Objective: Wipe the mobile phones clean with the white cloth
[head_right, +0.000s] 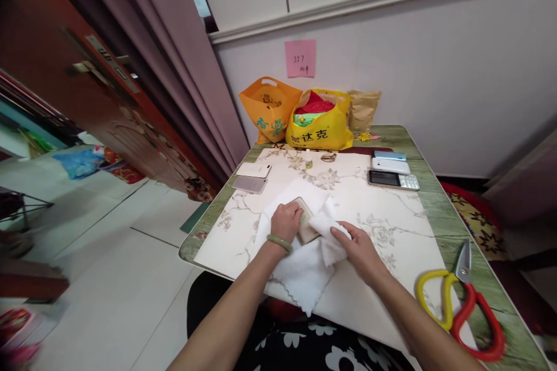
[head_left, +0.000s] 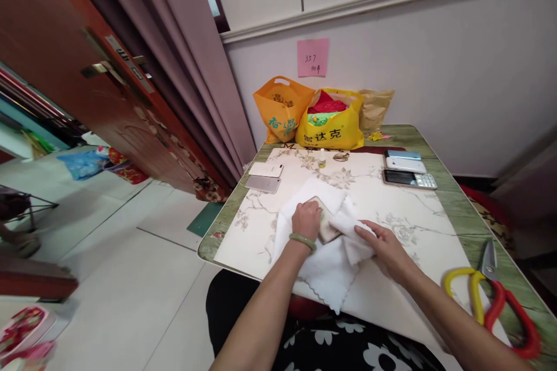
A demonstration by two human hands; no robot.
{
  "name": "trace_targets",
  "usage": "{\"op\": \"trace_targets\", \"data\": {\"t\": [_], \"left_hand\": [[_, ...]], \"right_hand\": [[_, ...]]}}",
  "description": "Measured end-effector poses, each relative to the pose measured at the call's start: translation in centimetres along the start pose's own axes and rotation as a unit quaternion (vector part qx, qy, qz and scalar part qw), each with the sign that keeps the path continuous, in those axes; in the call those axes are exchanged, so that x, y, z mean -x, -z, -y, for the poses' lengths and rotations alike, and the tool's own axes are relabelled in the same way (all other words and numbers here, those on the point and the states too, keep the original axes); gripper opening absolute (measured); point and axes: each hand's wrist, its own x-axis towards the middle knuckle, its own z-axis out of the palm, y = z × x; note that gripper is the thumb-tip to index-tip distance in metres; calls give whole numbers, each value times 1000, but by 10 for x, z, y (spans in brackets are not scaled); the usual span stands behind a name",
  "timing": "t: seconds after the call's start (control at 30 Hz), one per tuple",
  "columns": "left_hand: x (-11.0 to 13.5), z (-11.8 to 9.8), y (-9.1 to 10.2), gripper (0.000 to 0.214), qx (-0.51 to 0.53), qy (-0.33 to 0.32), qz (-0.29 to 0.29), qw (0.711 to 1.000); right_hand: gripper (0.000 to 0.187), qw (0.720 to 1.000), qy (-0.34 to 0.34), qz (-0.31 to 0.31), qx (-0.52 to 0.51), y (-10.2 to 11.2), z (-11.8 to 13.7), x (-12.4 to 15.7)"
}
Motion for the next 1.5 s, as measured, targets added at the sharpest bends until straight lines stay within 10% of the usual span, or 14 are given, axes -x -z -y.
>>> {"op": "trace_targets", "data": {"t": [0.07,0.2,0.3,0.6,0.67,0.77,0.93,1.23,1.5], "left_hand": [[-9,5,6,15,10,-38,24,999],[-16,16,11,13,28,-80,41,996],[-11,17,2,15,40,-60,15,997],[-13,19,-13,18,110,-7,-43,993],[-16,22,-14,22,129,7,-52,990],[-17,27,-15,24,155,13,-55,986],[-9,35,-11,18,188,-33,-32,981],[-2,40,-11,15,215,-64,-11,974],[-1,39,-12,15,264,-22,-14,964]], "right_hand": [[40,997,-47,12,-63,-1,3,-3],[42,968,-7,-202,-148,-6,0,-12],[47,964,27,-244,-98,-18,-5,-16],[43,990,11,113,79,-62,-12,-32],[38,962,124,92,224,-64,-17,-38],[38,847,281,42,449,-68,-22,-36],[31,703,334,16,627,-78,-25,-17],[40,676,310,15,668,-80,-17,-64],[51,682,339,60,645,-83,-32,-8]]}}
